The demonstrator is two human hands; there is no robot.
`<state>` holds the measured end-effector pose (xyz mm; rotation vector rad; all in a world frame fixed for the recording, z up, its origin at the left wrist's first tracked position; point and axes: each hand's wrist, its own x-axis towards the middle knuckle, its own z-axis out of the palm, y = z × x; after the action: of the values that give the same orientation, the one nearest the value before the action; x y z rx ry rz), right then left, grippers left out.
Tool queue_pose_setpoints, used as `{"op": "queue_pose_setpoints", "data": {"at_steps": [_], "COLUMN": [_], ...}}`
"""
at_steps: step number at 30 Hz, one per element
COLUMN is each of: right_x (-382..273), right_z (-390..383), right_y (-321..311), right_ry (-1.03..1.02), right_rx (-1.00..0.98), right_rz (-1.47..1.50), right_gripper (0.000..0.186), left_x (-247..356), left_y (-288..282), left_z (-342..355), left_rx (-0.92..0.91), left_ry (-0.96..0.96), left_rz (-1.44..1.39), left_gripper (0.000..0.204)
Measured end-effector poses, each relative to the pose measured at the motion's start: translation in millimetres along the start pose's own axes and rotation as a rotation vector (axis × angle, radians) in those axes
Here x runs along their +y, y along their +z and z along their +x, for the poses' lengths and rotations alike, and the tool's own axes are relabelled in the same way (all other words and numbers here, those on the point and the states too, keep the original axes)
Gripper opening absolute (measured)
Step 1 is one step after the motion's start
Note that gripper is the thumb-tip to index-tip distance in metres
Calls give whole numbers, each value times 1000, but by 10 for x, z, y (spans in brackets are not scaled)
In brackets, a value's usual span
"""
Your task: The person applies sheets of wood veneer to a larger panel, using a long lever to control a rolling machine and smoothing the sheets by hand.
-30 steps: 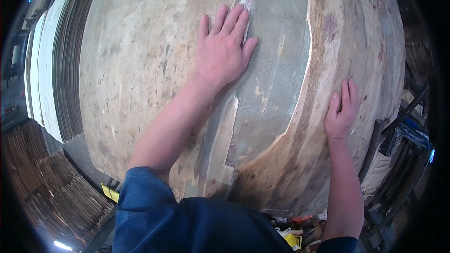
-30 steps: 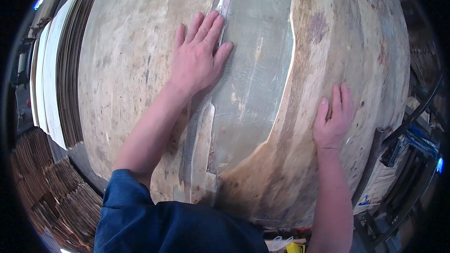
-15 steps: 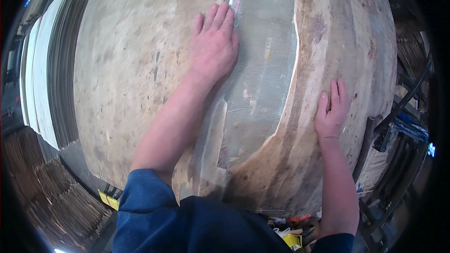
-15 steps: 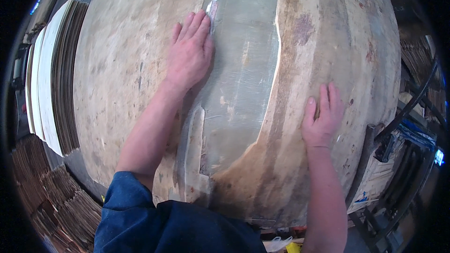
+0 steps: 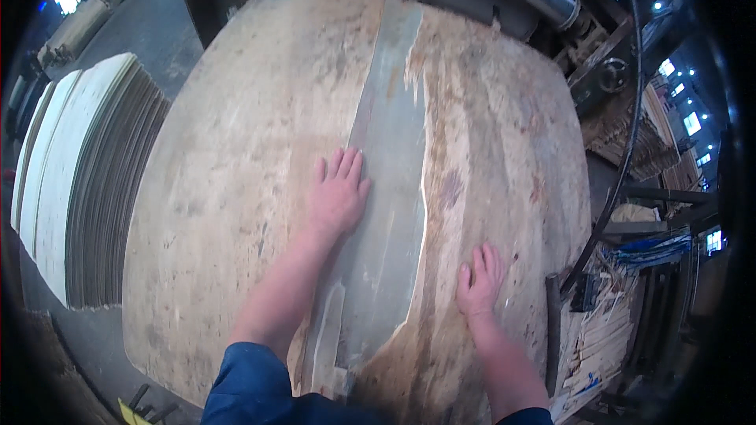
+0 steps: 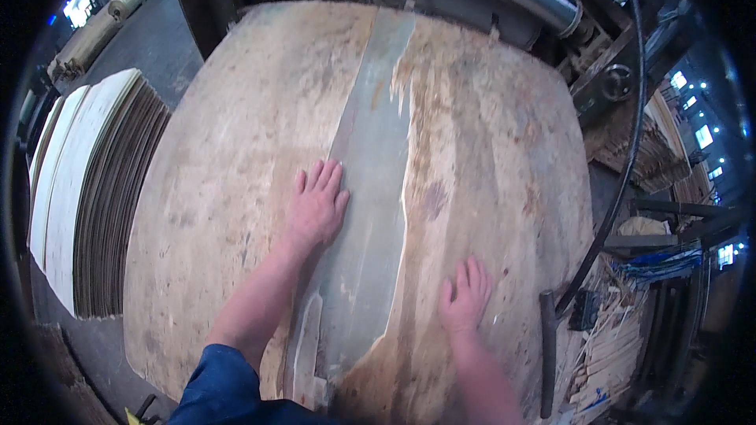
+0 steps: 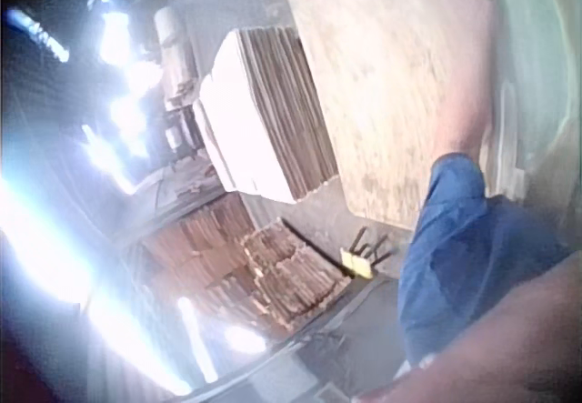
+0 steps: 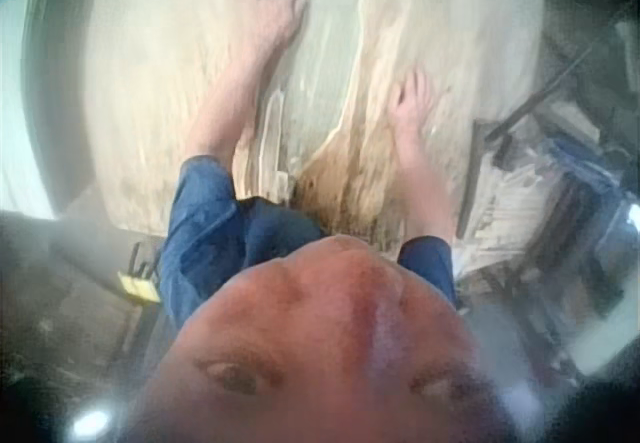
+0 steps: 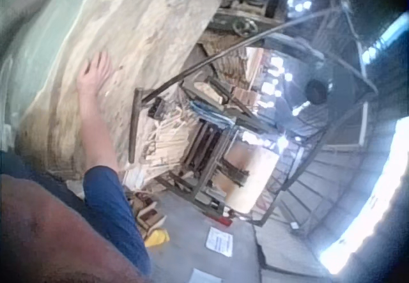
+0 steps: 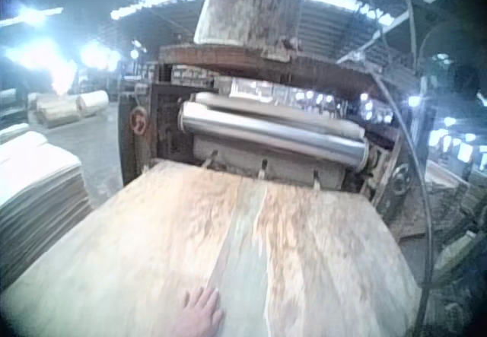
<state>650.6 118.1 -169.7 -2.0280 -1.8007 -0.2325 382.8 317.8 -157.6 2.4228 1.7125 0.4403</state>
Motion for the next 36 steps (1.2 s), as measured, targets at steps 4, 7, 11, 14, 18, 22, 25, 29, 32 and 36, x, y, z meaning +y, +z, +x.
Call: {"op": "queue_pose_setpoints", "data": {"at_steps": [4, 7, 11, 14, 18, 22, 25, 29, 32, 36], "right_x": [-19, -28, -43, 13, 48, 50, 43, 35, 43, 67], "right_z": [-35, -27, 1, 41, 66, 96, 65, 45, 42, 65], "right_y": [-110, -100, -116, -31, -36, -18, -2, -26, -43, -32], "right_ry": [32, 31, 61, 43, 59, 30, 15, -9, -40, -80], "right_rx": [-14, -27, -38, -40, -70, -53, -53, -41, -36, -46], "right_rz": [2, 4, 18, 38, 28, 9, 15, 0, -10, 5], "right_gripper": [46, 46, 45, 44, 44, 44, 44, 43, 42, 42], "left_x": [138, 121, 114, 96, 126, 71, 49, 44, 122, 230], "left_y": [-120, -43, 54, 34, -50, 30, 52, 102, 61, -8], "left_z": [12, -12, -45, 32, 44, 6, -76, -244, -399, -586], "left_rx": [16, 9, 127, 161, 152, 195, 165, 150, 88, 37], "left_ry": [1, -32, -43, -41, -60, -62, -23, 61, 85, 98], "left_rz": [1, -9, -7, -14, -50, 2, 29, 18, 30, -19], "left_gripper": [53, 52, 48, 46, 46, 45, 46, 48, 52, 58]}}
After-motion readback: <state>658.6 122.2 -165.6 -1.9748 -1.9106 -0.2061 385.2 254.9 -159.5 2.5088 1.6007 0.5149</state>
